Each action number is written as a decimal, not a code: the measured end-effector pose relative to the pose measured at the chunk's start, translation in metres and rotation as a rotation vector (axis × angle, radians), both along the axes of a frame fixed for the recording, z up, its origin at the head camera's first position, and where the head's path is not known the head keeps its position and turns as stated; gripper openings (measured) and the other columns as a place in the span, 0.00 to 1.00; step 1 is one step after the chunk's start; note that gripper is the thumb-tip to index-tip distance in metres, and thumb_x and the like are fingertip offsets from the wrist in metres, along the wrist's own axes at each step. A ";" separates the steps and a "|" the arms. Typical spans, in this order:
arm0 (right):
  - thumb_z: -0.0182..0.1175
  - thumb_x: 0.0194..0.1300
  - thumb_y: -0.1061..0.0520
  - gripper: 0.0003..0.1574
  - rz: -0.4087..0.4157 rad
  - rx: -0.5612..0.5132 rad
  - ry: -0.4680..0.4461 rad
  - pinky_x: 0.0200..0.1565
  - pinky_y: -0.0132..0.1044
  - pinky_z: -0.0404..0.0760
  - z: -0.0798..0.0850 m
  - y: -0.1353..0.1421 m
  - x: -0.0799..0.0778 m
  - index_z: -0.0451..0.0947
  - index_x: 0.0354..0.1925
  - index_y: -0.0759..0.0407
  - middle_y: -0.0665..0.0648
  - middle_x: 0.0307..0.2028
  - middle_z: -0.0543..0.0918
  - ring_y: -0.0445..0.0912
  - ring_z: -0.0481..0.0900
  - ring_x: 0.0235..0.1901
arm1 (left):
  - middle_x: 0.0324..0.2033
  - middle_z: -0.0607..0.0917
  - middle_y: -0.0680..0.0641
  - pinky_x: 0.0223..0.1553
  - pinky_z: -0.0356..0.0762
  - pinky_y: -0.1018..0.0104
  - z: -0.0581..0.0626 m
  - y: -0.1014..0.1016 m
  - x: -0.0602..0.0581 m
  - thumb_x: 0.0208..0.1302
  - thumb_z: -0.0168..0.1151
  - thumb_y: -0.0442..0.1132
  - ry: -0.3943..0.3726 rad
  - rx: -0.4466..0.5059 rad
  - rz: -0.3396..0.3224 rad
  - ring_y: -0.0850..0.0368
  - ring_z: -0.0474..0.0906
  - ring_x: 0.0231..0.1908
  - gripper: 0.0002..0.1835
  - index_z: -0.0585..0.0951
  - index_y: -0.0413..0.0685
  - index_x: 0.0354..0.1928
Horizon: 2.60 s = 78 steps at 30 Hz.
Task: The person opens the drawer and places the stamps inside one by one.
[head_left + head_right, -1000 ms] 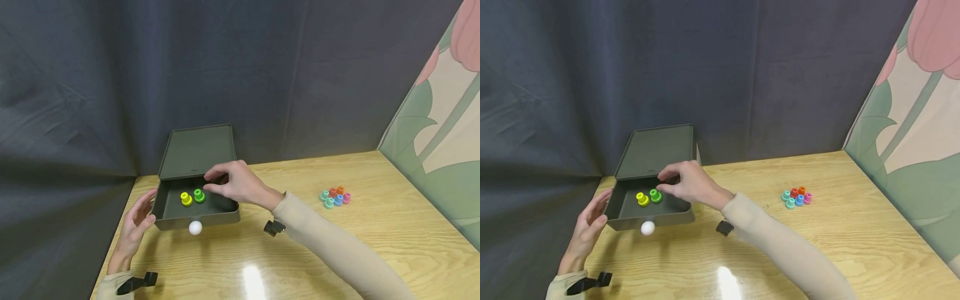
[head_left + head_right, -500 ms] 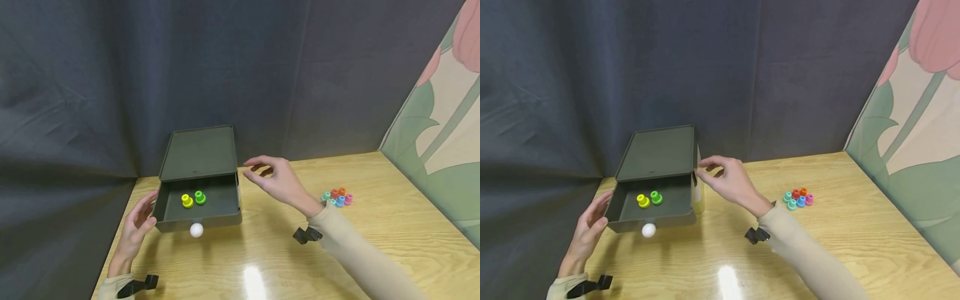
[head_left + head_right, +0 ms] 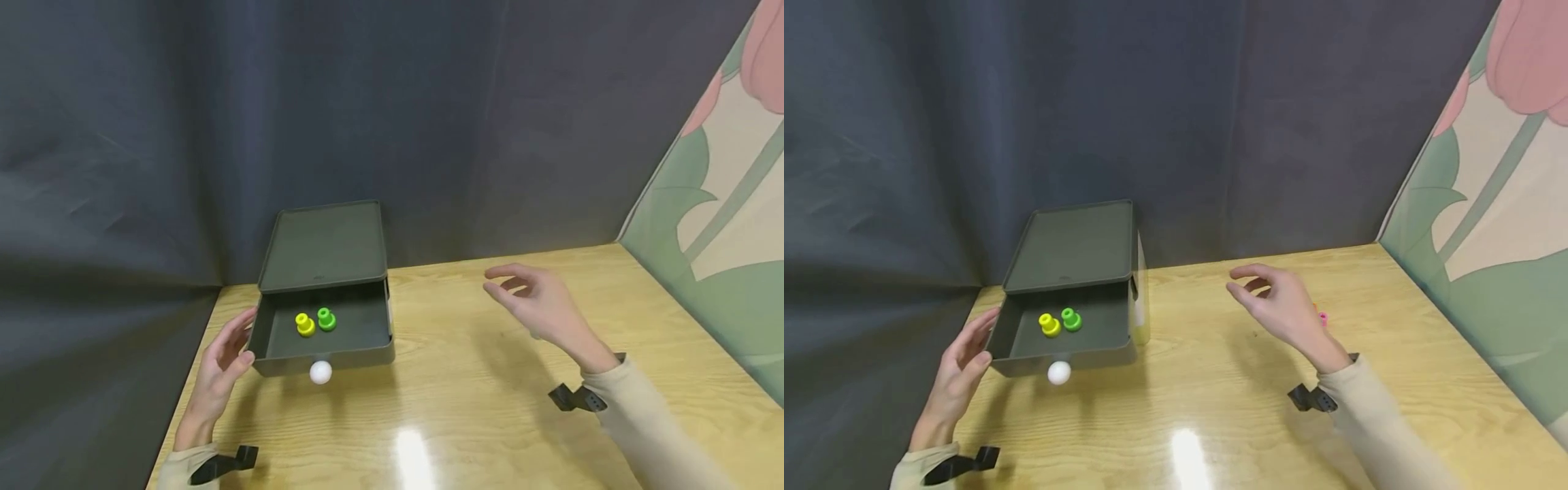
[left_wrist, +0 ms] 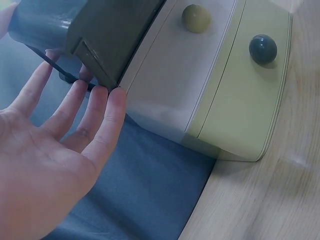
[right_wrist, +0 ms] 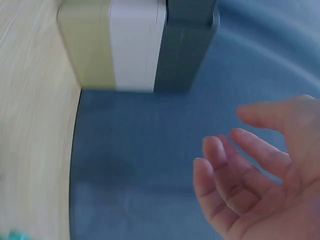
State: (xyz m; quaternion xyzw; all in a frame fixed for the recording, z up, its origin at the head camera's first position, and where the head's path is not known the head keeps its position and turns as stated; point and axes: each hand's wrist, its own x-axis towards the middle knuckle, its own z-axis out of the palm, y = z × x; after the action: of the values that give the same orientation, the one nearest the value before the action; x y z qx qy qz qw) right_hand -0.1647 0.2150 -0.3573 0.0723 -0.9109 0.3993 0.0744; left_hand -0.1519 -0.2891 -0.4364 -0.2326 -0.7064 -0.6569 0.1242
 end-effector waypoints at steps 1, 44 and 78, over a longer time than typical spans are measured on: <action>0.63 0.77 0.41 0.23 -0.019 0.008 -0.005 0.39 0.41 0.86 -0.002 0.009 0.002 0.86 0.61 0.50 0.62 0.55 0.90 0.52 0.92 0.43 | 0.72 0.76 0.58 0.69 0.63 0.74 0.000 0.000 0.000 0.69 0.50 0.20 0.004 0.005 -0.005 0.67 0.70 0.72 0.33 0.67 0.30 0.77; 0.71 0.72 0.47 0.24 -0.121 0.130 -0.085 0.41 0.34 0.82 -0.122 0.105 0.013 0.87 0.57 0.62 0.65 0.49 0.92 0.63 0.88 0.50 | 0.73 0.76 0.57 0.70 0.62 0.74 -0.001 0.003 -0.006 0.69 0.50 0.21 -0.024 0.019 -0.016 0.65 0.70 0.72 0.34 0.68 0.36 0.77; 0.67 0.74 0.41 0.27 -0.002 -0.062 -0.088 0.41 0.36 0.84 -0.026 0.051 0.014 0.83 0.65 0.49 0.57 0.57 0.90 0.34 0.88 0.44 | 0.72 0.76 0.57 0.69 0.62 0.74 0.000 0.000 0.001 0.68 0.49 0.20 -0.016 0.029 -0.008 0.66 0.70 0.71 0.35 0.69 0.38 0.77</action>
State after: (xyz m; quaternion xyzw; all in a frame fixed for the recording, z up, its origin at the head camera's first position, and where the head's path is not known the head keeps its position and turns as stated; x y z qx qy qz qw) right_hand -0.1509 0.2659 -0.3837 0.0512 -0.9007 0.4299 0.0367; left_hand -0.1508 -0.2895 -0.4363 -0.2284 -0.6966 -0.6695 0.1195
